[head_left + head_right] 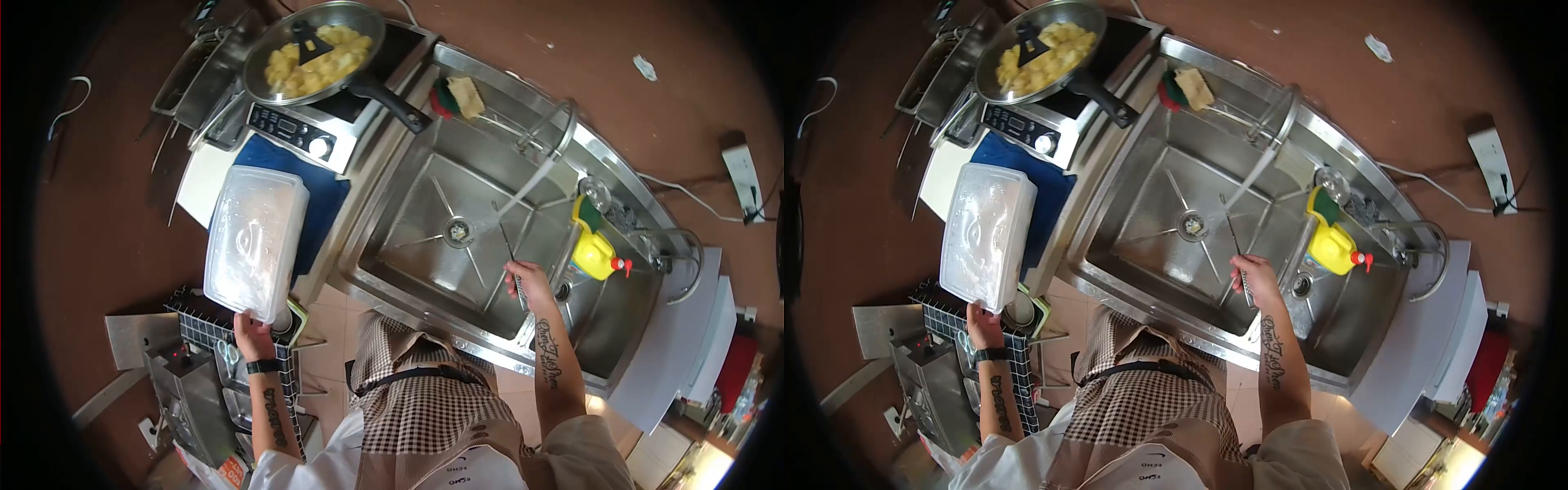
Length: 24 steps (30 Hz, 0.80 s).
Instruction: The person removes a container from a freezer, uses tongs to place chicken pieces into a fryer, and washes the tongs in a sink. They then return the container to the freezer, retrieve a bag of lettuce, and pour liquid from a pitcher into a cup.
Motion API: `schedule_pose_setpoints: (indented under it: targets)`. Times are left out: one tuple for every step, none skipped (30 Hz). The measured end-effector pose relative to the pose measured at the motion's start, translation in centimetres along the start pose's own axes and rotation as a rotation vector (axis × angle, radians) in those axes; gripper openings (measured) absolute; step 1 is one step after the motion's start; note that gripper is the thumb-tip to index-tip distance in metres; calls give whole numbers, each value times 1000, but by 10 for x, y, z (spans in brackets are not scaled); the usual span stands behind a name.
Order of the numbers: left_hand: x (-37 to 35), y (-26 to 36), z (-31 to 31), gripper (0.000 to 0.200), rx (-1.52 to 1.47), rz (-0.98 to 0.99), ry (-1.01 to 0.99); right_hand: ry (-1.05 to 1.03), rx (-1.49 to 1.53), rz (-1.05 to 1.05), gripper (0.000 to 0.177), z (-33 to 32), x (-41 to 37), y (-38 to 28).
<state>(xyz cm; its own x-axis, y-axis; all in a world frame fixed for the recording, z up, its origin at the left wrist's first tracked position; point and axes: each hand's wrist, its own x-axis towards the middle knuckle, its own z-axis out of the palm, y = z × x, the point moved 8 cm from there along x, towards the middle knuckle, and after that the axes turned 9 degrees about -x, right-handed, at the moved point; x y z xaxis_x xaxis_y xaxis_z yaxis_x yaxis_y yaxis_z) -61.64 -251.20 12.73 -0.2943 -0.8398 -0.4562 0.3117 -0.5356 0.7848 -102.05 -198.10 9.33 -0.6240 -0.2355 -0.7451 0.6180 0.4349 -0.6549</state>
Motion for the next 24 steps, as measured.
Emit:
schedule_pose_setpoints:
  targets:
    - [6,-4,3,28,16,7,-10,0,49,-16,21,-4,-6,2]
    - [11,-11,6,26,27,17,-20,-2,95,-37,21,-9,-11,0]
    - [10,-16,12,26,31,5,-26,10,98,-30,21,-14,-20,0]
    - [10,-23,16,30,10,-31,-16,-11,100,-28,21,-15,-30,-2]
    - [11,-29,21,34,-13,-64,-6,-34,100,-30,21,-14,-36,-5]
    - [12,-35,23,34,-13,-68,-9,-28,101,-30,21,-15,-36,-6]
    - [13,-40,23,36,-29,-72,-1,-37,99,-24,21,-13,-35,-9]
    - [13,-44,20,39,-41,-75,12,-50,97,-13,22,-12,-34,-9]
    - [6,-42,28,36,-27,-69,15,-66,89,-59,23,-9,-28,-16]
    - [5,-42,29,36,-26,-64,21,-74,88,-58,23,-9,-23,-21]
    - [4,-41,29,32,-9,-52,25,-60,94,-63,24,-10,-20,-26]
    - [3,-40,27,29,8,-42,29,-45,100,-68,24,-10,-19,-30]
    - [1,-37,28,21,51,-24,-13,-54,126,-56,25,-12,-21,-27]
    - [1,-35,27,21,50,-21,-11,-57,125,-57,25,-14,-28,-25]
    - [-4,-32,32,20,112,-3,-35,-66,136,-45,24,-16,-40,-21]
    - [-10,-31,36,18,171,12,-55,-73,142,-31,24,-18,-50,-17]
    - [-17,-32,35,18,170,6,-49,-60,153,-19,24,-20,-56,-11]
    - [-24,-22,28,16,237,100,33,-58,150,-11,24,-20,-57,-9]
    - [-31,-14,24,15,301,196,110,-83,201,-39,24,-19,-56,-10]
    - [-39,-8,21,15,362,294,185,-109,251,-72,24,-18,-52,-13]
    - [-52,1,24,13,358,479,167,-106,245,-79,26,-17,-45,-15]
    - [-73,3,50,14,501,543,84,-96,252,-80,26,-15,-40,-21]
    - [-85,-17,81,14,517,486,-54,-113,241,-89,27,-10,-38,-27]
    - [-100,-42,119,14,527,430,-183,-137,225,-98,28,-4,-36,-32]
